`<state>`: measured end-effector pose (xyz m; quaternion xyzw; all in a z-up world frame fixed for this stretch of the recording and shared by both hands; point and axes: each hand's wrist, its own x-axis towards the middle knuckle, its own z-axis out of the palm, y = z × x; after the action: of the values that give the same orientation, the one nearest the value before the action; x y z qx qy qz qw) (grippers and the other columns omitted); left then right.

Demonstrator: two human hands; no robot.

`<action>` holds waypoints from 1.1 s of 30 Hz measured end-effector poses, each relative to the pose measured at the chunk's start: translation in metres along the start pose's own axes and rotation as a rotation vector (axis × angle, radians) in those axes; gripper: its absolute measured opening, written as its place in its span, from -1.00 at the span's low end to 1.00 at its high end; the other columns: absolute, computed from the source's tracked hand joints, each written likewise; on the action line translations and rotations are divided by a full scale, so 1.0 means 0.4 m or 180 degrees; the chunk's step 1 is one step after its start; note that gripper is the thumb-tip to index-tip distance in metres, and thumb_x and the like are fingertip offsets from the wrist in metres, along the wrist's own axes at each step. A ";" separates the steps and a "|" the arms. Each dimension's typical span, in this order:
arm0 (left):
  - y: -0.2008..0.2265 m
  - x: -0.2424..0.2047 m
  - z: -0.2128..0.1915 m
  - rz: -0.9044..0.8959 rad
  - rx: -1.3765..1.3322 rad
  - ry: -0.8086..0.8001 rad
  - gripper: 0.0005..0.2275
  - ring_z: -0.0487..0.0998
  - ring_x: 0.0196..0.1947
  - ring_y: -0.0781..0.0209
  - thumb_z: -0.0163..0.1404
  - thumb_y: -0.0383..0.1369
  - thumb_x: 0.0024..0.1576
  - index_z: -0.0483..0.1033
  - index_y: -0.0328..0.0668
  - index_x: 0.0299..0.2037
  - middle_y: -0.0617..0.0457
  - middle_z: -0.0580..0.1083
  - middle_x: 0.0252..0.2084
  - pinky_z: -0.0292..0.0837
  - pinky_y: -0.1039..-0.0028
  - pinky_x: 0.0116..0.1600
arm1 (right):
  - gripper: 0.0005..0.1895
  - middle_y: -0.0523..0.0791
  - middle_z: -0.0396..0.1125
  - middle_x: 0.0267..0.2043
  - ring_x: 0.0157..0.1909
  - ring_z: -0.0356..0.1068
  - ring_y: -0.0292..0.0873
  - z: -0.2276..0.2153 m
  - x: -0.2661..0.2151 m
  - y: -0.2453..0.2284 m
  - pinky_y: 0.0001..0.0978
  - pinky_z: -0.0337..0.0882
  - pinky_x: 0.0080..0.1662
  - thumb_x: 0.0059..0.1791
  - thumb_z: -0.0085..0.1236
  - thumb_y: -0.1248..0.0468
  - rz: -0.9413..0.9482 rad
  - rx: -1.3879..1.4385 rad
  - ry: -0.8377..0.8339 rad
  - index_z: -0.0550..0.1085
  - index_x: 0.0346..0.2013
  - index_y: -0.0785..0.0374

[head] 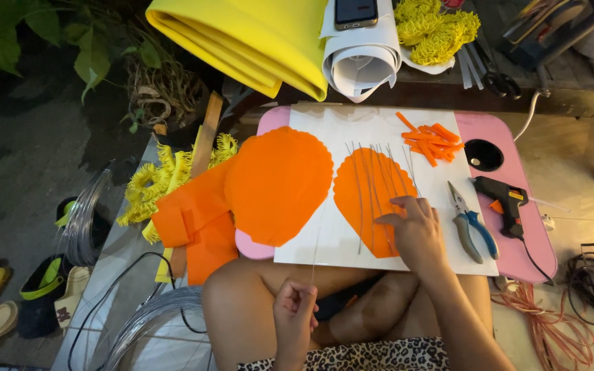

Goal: Attaching thin metal wires to orange fabric cutouts using pliers for a craft project

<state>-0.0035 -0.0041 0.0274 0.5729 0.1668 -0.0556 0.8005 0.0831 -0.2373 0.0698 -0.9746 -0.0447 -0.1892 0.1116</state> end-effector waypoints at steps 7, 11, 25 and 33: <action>-0.004 -0.001 0.002 -0.0014 -0.0048 0.0032 -0.90 0.20 -0.75 0.38 0.03 -0.46 0.06 0.40 -0.35 -0.41 -0.02 0.34 -0.59 0.04 0.65 -0.68 | -0.70 -0.18 0.23 0.03 0.09 0.14 -0.14 -0.017 0.006 -0.040 -0.27 0.14 0.17 -0.24 -0.01 0.36 0.0041 0.0059 -0.0161 0.60 -0.39 -0.07; -0.009 0.001 0.001 -0.0043 -0.0068 0.0043 -0.91 0.19 -0.75 0.39 0.04 -0.47 0.05 0.41 -0.34 -0.40 -0.02 0.34 -0.59 0.04 0.65 -0.68 | -0.79 -0.21 0.27 -0.01 -0.01 0.19 -0.18 -0.007 0.010 -0.057 -0.30 0.19 0.09 -0.21 0.02 0.31 -0.0104 0.0155 0.0128 0.59 -0.43 -0.03; -0.005 -0.003 0.002 -0.0082 -0.0039 0.0043 -0.91 0.19 -0.76 0.37 0.03 -0.45 0.06 0.42 -0.33 -0.39 -0.02 0.34 -0.60 0.03 0.64 -0.68 | -0.79 -0.18 0.26 -0.03 0.00 0.17 -0.18 0.014 -0.001 -0.081 -0.28 0.15 0.07 -0.23 0.08 0.26 -0.0304 -0.0023 0.0072 0.60 -0.36 0.00; -0.026 -0.001 -0.004 -0.0027 -0.0004 0.0015 -0.87 0.22 -0.76 0.35 0.07 -0.44 0.04 0.39 -0.32 -0.43 -0.03 0.34 -0.62 0.04 0.63 -0.68 | -0.76 -0.16 0.32 -0.11 -0.17 0.30 -0.12 0.016 0.016 -0.039 -0.34 0.33 -0.12 -0.17 0.01 0.33 0.0314 0.0444 0.0184 0.61 -0.43 -0.06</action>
<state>-0.0069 -0.0061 0.0179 0.5718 0.1711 -0.0575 0.8002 0.0894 -0.2201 0.0694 -0.9596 -0.0064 -0.2079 0.1897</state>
